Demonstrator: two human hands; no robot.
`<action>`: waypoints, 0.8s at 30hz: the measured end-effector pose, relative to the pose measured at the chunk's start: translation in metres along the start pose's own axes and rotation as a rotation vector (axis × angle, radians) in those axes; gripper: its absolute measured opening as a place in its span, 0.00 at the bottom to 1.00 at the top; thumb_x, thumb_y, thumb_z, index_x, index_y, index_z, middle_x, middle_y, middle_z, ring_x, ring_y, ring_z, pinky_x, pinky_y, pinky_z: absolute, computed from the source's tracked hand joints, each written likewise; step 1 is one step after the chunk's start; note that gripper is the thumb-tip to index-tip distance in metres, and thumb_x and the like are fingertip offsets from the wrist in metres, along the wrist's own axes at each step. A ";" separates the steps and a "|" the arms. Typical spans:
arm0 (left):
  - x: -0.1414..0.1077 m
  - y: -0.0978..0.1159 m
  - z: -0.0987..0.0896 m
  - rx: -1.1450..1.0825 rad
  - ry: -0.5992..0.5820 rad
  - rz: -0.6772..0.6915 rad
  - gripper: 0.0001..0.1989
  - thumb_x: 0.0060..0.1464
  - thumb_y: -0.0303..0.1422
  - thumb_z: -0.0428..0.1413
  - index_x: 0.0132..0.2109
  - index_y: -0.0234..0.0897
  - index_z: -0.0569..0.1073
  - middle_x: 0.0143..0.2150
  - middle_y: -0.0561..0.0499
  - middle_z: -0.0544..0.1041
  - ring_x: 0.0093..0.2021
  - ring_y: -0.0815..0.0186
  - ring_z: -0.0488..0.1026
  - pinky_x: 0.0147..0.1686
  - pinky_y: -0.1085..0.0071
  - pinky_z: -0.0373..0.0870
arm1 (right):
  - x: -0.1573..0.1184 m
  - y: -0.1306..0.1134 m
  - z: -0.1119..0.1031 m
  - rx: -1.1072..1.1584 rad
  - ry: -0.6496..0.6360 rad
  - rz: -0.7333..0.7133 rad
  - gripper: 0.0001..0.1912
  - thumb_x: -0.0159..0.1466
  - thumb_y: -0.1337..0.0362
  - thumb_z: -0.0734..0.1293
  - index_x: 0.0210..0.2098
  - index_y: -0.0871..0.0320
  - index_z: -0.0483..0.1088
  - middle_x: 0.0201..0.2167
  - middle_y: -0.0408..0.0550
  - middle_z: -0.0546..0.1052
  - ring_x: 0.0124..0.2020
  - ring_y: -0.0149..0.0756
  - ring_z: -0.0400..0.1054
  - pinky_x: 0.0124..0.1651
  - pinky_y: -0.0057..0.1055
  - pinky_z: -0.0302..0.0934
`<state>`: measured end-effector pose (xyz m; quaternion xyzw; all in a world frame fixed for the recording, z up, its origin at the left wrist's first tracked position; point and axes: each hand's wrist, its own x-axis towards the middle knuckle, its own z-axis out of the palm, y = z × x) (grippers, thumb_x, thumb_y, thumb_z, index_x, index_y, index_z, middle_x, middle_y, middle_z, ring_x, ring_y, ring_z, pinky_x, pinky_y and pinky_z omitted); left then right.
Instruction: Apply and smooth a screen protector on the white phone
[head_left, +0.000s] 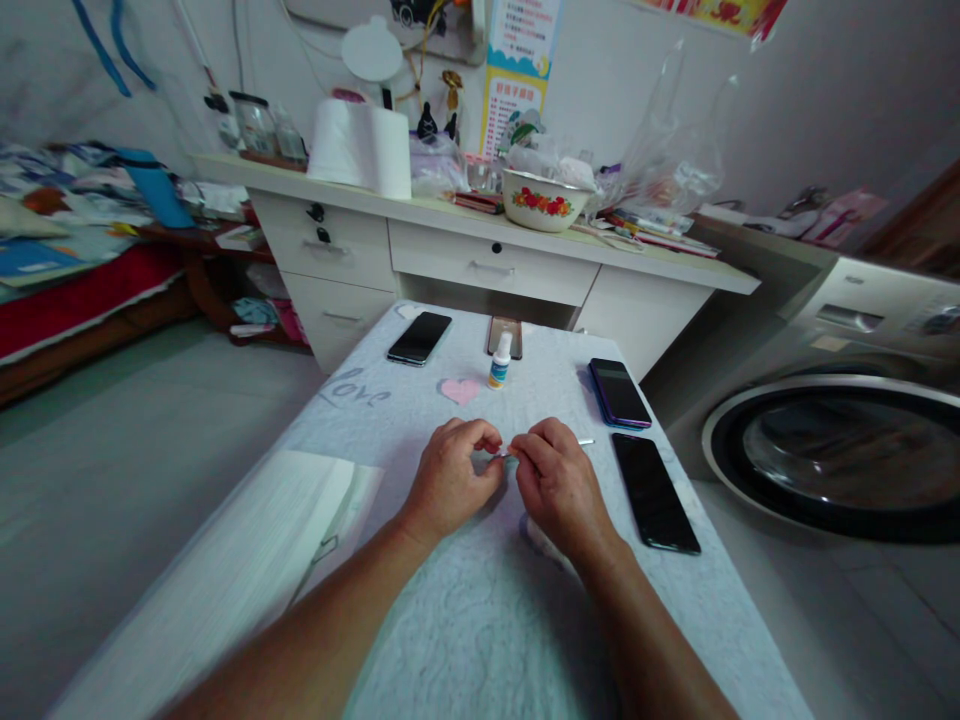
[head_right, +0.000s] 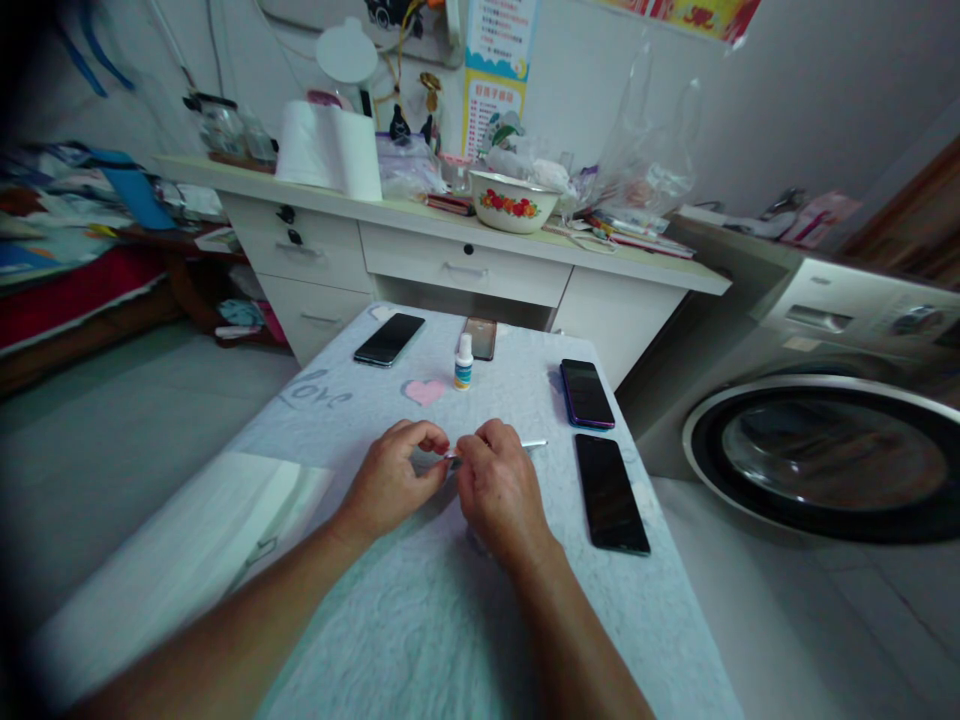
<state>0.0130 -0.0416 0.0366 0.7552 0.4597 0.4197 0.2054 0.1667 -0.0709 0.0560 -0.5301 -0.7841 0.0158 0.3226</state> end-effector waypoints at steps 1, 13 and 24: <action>0.000 0.000 0.000 0.002 0.001 0.002 0.08 0.44 0.22 0.57 0.33 0.39 0.70 0.31 0.55 0.74 0.36 0.65 0.70 0.39 0.68 0.66 | 0.000 0.001 -0.001 -0.005 0.004 0.004 0.10 0.60 0.74 0.61 0.34 0.59 0.73 0.32 0.48 0.68 0.36 0.37 0.62 0.40 0.31 0.57; 0.001 -0.001 0.001 0.022 0.007 0.008 0.08 0.45 0.22 0.58 0.32 0.39 0.70 0.31 0.55 0.74 0.36 0.65 0.70 0.39 0.68 0.65 | 0.000 0.011 -0.007 -0.056 0.020 0.096 0.09 0.61 0.72 0.61 0.32 0.58 0.72 0.31 0.48 0.67 0.35 0.35 0.63 0.39 0.30 0.58; 0.000 -0.003 0.002 0.010 0.006 -0.001 0.10 0.45 0.22 0.58 0.35 0.39 0.70 0.32 0.54 0.74 0.37 0.65 0.71 0.39 0.68 0.67 | 0.000 0.000 0.001 0.013 0.007 0.037 0.11 0.62 0.73 0.60 0.34 0.58 0.73 0.33 0.48 0.68 0.35 0.35 0.63 0.39 0.30 0.58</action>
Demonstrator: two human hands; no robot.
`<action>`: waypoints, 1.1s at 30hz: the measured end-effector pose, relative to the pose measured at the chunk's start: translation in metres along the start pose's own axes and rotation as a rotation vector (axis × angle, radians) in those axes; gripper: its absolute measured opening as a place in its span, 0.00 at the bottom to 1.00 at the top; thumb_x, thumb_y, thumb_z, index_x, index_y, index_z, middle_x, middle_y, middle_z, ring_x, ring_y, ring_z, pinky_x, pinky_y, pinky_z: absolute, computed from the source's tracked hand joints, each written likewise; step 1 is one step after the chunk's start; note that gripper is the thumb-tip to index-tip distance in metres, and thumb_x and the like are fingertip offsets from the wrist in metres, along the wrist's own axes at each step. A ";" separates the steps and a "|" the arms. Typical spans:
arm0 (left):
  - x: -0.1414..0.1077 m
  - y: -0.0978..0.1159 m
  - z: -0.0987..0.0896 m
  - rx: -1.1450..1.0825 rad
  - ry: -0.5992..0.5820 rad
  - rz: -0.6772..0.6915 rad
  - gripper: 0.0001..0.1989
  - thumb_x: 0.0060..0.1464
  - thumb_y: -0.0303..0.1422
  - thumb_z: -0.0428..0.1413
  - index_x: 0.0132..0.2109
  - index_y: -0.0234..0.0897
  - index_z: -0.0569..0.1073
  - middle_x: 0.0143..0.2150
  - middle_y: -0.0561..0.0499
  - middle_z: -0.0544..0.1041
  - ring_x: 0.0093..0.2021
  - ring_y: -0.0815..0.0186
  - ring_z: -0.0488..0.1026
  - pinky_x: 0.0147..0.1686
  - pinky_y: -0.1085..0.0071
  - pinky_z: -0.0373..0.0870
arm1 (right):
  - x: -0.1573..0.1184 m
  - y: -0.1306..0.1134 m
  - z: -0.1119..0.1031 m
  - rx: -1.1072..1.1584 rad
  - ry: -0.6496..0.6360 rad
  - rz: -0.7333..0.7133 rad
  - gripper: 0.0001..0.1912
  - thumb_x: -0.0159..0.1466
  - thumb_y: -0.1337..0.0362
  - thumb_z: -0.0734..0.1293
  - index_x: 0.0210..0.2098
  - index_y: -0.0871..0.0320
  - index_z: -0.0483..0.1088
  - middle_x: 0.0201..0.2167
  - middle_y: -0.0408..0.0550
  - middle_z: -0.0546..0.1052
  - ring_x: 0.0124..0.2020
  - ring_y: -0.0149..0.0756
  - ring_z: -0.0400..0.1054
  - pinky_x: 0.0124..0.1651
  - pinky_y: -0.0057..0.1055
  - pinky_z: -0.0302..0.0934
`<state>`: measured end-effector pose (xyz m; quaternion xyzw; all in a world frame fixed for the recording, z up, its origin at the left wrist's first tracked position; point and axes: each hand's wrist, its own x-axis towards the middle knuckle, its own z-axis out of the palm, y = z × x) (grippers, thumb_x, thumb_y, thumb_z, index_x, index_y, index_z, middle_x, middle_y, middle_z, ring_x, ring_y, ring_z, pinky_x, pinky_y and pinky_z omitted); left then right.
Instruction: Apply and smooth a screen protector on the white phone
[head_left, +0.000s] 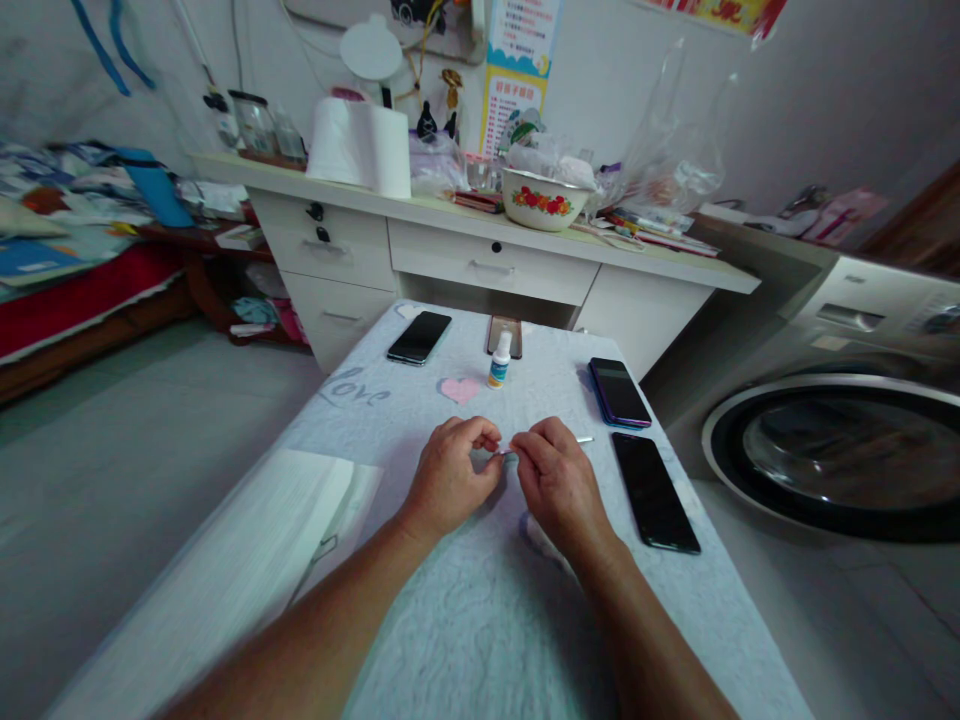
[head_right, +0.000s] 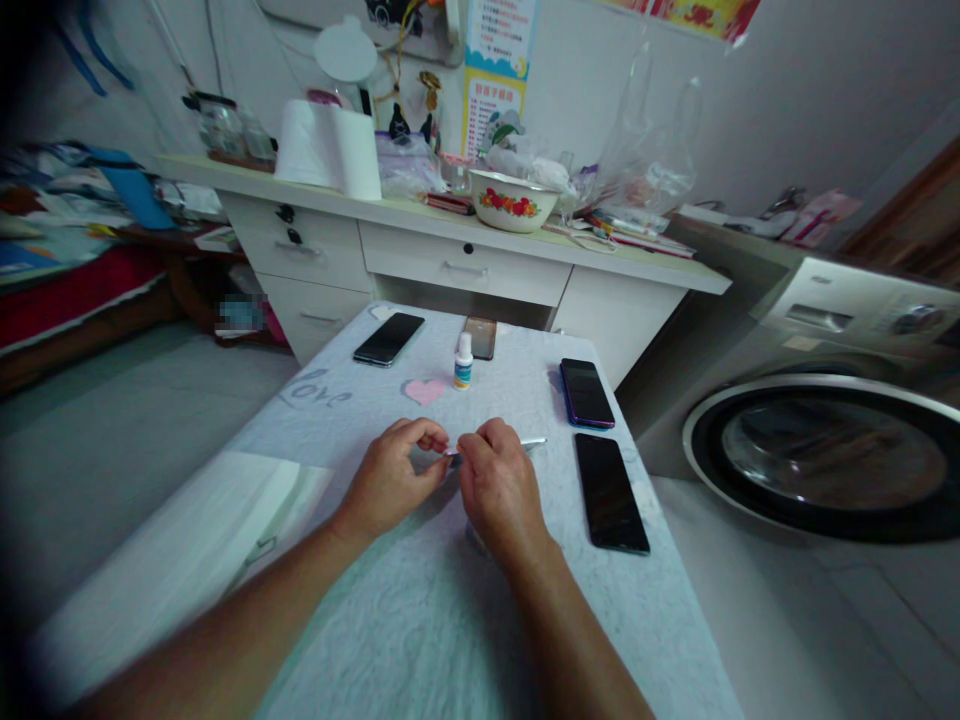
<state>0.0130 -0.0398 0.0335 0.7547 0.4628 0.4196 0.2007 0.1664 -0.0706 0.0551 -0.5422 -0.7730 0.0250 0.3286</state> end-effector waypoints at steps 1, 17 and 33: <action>0.000 0.000 0.000 0.000 -0.001 -0.001 0.10 0.45 0.22 0.58 0.35 0.39 0.70 0.32 0.54 0.74 0.37 0.65 0.71 0.39 0.68 0.68 | 0.000 -0.001 0.000 0.000 0.000 -0.005 0.11 0.62 0.73 0.60 0.34 0.58 0.73 0.33 0.48 0.68 0.35 0.35 0.63 0.39 0.30 0.58; 0.000 0.001 -0.001 -0.018 -0.008 0.013 0.08 0.46 0.23 0.57 0.35 0.39 0.70 0.32 0.54 0.74 0.37 0.65 0.70 0.39 0.68 0.66 | 0.000 0.001 -0.002 0.008 0.023 -0.006 0.10 0.61 0.74 0.61 0.34 0.59 0.73 0.32 0.48 0.68 0.35 0.35 0.63 0.39 0.30 0.58; 0.002 0.004 -0.004 0.015 -0.032 0.054 0.06 0.47 0.23 0.56 0.31 0.39 0.72 0.32 0.54 0.76 0.37 0.64 0.70 0.39 0.68 0.65 | 0.000 0.018 -0.006 -0.041 0.050 0.041 0.09 0.61 0.71 0.61 0.33 0.58 0.73 0.31 0.47 0.68 0.34 0.34 0.63 0.38 0.29 0.58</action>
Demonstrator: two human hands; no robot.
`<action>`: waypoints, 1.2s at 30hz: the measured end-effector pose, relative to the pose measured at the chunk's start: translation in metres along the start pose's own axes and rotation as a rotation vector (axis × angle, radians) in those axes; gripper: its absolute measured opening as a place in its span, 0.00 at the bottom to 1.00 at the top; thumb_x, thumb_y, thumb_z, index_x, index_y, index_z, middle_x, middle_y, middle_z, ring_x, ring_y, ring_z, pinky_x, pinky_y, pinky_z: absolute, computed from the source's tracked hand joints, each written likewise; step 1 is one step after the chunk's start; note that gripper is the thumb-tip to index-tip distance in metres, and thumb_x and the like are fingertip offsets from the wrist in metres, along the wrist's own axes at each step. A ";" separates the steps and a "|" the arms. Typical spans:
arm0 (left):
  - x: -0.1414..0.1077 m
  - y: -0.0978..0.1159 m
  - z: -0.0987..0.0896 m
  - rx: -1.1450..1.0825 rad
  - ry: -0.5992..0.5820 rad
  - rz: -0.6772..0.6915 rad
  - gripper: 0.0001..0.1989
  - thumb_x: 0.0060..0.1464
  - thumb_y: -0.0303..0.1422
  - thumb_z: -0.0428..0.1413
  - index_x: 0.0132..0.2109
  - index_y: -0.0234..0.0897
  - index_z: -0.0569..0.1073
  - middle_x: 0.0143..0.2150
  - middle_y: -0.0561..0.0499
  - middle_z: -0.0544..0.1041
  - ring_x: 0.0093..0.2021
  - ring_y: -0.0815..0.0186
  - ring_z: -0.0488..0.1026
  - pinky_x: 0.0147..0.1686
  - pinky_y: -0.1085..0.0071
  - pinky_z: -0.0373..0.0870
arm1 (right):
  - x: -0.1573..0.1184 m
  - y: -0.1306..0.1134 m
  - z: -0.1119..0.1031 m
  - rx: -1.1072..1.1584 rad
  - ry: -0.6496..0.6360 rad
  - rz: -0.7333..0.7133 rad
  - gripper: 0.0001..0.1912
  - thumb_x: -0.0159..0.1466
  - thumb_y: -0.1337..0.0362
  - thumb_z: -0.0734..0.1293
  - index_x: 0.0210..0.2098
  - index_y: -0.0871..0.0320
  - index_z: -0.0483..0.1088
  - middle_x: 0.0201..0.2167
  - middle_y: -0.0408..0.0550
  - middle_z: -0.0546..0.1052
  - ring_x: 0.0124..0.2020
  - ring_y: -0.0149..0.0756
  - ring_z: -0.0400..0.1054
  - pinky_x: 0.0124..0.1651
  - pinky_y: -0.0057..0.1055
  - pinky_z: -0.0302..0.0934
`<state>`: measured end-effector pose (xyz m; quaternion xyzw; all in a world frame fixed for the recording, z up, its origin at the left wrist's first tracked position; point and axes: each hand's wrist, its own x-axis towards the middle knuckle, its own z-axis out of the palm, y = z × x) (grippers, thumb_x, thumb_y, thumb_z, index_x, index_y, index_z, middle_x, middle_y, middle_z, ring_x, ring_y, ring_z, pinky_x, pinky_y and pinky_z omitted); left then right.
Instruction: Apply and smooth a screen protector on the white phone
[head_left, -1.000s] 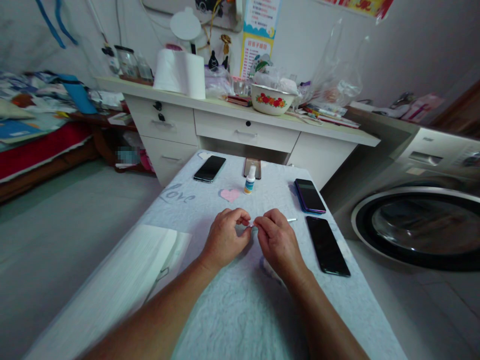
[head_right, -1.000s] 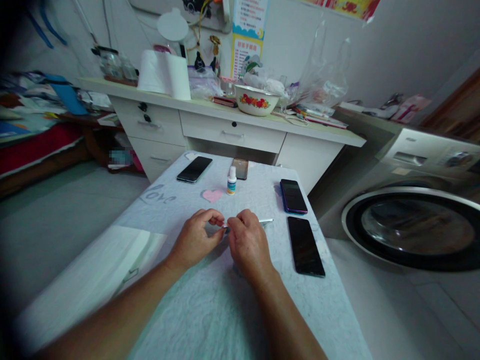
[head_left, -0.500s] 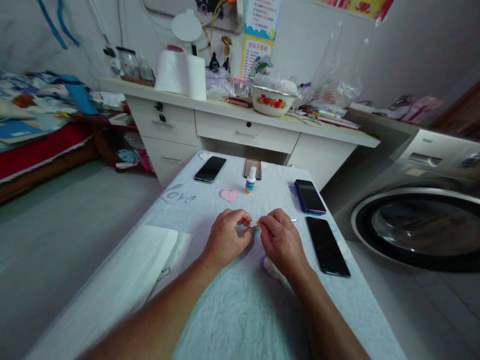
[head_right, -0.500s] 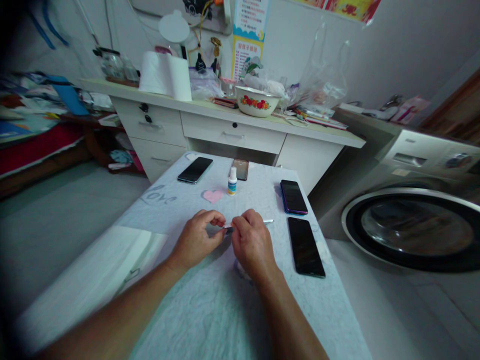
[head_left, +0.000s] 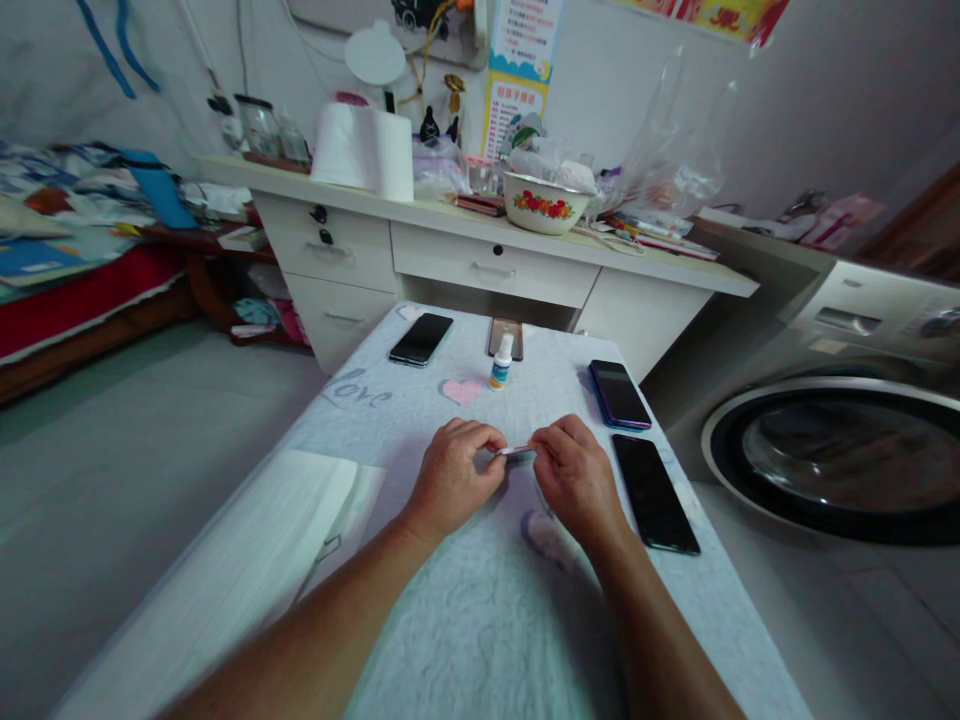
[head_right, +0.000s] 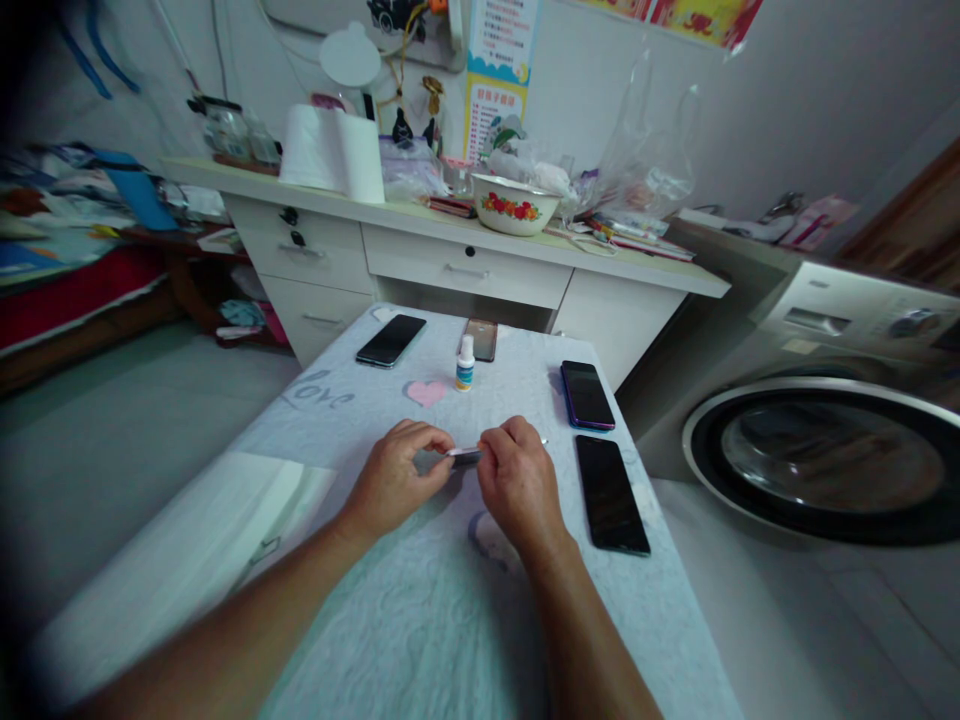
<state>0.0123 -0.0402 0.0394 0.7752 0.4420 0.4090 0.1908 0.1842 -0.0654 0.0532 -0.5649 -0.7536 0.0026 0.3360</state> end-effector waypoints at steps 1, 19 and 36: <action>0.000 0.000 0.000 0.001 -0.002 -0.002 0.06 0.47 0.23 0.56 0.31 0.39 0.72 0.32 0.54 0.76 0.37 0.64 0.70 0.39 0.68 0.65 | 0.000 0.001 -0.001 -0.007 0.000 0.004 0.09 0.61 0.72 0.61 0.33 0.58 0.73 0.31 0.47 0.67 0.34 0.34 0.63 0.38 0.29 0.58; -0.001 -0.001 0.000 0.014 -0.009 -0.007 0.06 0.47 0.24 0.57 0.31 0.40 0.72 0.32 0.54 0.76 0.37 0.63 0.70 0.39 0.67 0.65 | 0.000 0.004 -0.003 -0.063 0.033 0.059 0.09 0.61 0.71 0.60 0.31 0.58 0.72 0.30 0.47 0.68 0.33 0.35 0.64 0.38 0.30 0.58; -0.004 -0.004 0.003 -0.029 0.033 -0.033 0.09 0.45 0.22 0.57 0.35 0.39 0.71 0.32 0.54 0.75 0.37 0.65 0.71 0.40 0.68 0.67 | -0.003 -0.018 0.011 0.042 0.012 -0.058 0.10 0.63 0.72 0.60 0.35 0.58 0.72 0.33 0.48 0.68 0.35 0.35 0.63 0.39 0.29 0.59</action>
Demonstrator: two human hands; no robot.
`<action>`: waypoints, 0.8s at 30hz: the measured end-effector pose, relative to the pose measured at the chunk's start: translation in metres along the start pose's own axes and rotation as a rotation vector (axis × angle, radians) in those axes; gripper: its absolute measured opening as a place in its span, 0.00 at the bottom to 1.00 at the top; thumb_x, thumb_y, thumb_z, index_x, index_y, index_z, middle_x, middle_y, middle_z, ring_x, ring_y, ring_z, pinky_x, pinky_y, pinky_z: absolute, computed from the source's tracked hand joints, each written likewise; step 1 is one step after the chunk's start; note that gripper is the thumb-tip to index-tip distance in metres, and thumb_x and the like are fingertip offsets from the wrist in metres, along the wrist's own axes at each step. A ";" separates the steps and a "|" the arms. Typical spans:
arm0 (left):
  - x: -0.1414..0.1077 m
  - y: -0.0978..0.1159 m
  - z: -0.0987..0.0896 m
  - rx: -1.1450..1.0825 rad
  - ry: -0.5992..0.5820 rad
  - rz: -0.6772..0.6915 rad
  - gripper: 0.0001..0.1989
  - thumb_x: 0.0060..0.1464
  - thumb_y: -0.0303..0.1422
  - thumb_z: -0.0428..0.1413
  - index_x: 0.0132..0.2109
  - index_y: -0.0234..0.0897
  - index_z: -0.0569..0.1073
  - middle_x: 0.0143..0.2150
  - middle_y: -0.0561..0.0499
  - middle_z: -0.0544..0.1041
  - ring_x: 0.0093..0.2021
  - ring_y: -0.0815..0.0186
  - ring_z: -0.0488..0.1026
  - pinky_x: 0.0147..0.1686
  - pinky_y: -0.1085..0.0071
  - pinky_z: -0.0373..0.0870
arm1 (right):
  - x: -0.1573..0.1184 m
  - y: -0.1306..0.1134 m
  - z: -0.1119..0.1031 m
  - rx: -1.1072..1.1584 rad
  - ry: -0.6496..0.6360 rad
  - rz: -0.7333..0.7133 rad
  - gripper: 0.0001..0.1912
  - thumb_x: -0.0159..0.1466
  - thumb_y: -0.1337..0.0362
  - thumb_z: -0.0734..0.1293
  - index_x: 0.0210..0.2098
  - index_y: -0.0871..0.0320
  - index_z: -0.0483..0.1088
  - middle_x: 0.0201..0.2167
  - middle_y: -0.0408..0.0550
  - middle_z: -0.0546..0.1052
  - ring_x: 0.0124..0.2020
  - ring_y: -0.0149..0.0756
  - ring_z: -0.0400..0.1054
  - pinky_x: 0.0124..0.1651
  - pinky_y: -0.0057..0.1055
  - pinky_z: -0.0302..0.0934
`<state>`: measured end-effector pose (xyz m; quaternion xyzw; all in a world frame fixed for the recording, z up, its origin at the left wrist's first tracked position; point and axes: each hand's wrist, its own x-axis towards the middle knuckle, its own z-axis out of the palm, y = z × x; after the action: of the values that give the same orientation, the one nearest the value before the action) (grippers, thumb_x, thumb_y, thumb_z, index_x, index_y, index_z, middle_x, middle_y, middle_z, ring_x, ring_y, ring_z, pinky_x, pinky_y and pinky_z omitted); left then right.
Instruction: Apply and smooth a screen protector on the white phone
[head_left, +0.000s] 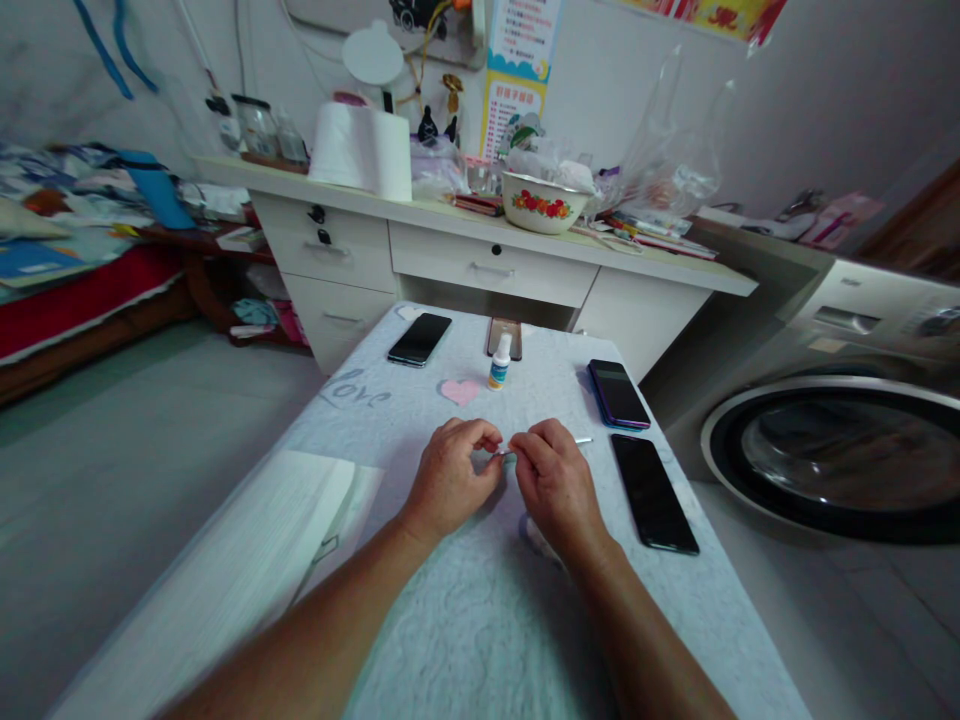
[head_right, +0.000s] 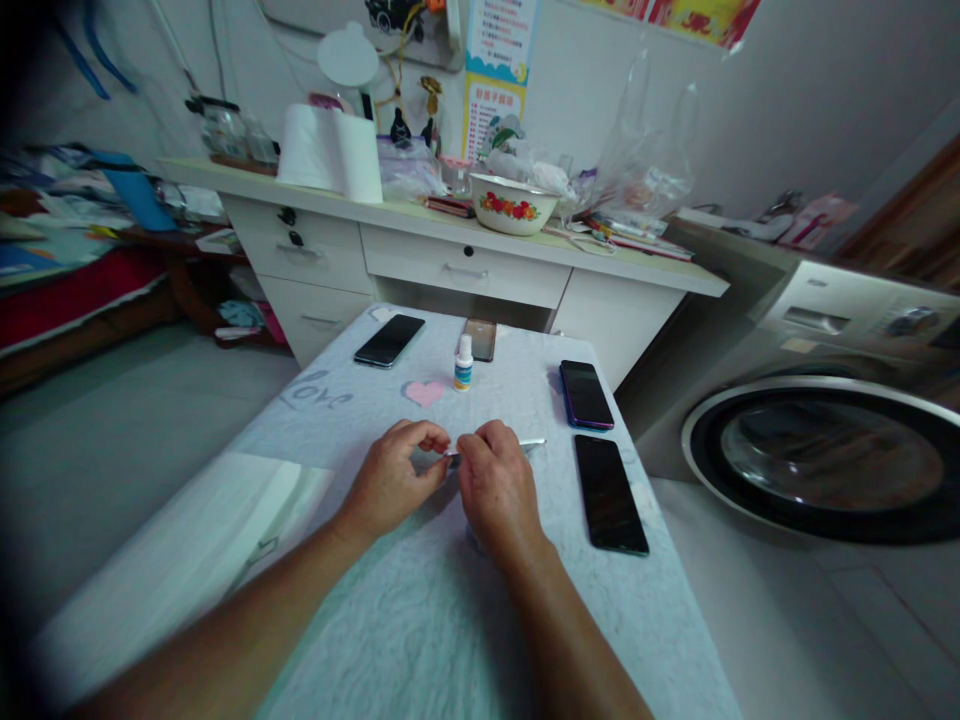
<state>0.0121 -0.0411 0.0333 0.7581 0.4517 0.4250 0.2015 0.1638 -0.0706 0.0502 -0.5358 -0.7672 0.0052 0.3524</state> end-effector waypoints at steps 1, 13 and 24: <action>0.000 0.000 0.000 -0.003 0.001 -0.002 0.09 0.45 0.22 0.57 0.35 0.39 0.71 0.32 0.54 0.75 0.37 0.65 0.71 0.39 0.68 0.67 | 0.000 -0.001 0.001 -0.002 0.001 -0.004 0.10 0.63 0.72 0.59 0.35 0.58 0.72 0.33 0.48 0.68 0.35 0.35 0.63 0.39 0.29 0.59; 0.001 0.004 -0.002 -0.010 -0.011 -0.027 0.09 0.45 0.21 0.57 0.34 0.39 0.71 0.31 0.54 0.74 0.36 0.65 0.70 0.39 0.69 0.66 | -0.001 -0.003 0.004 0.003 -0.031 -0.029 0.10 0.64 0.72 0.60 0.38 0.58 0.73 0.33 0.47 0.67 0.36 0.35 0.62 0.39 0.29 0.58; 0.002 0.001 0.000 -0.018 -0.001 -0.001 0.11 0.45 0.21 0.58 0.36 0.39 0.72 0.32 0.54 0.75 0.37 0.65 0.70 0.39 0.68 0.67 | 0.001 -0.001 0.002 0.005 -0.040 -0.023 0.10 0.62 0.73 0.60 0.36 0.58 0.72 0.33 0.48 0.68 0.36 0.36 0.63 0.39 0.30 0.59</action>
<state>0.0130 -0.0401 0.0344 0.7564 0.4481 0.4285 0.2086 0.1620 -0.0697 0.0499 -0.5258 -0.7803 0.0135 0.3383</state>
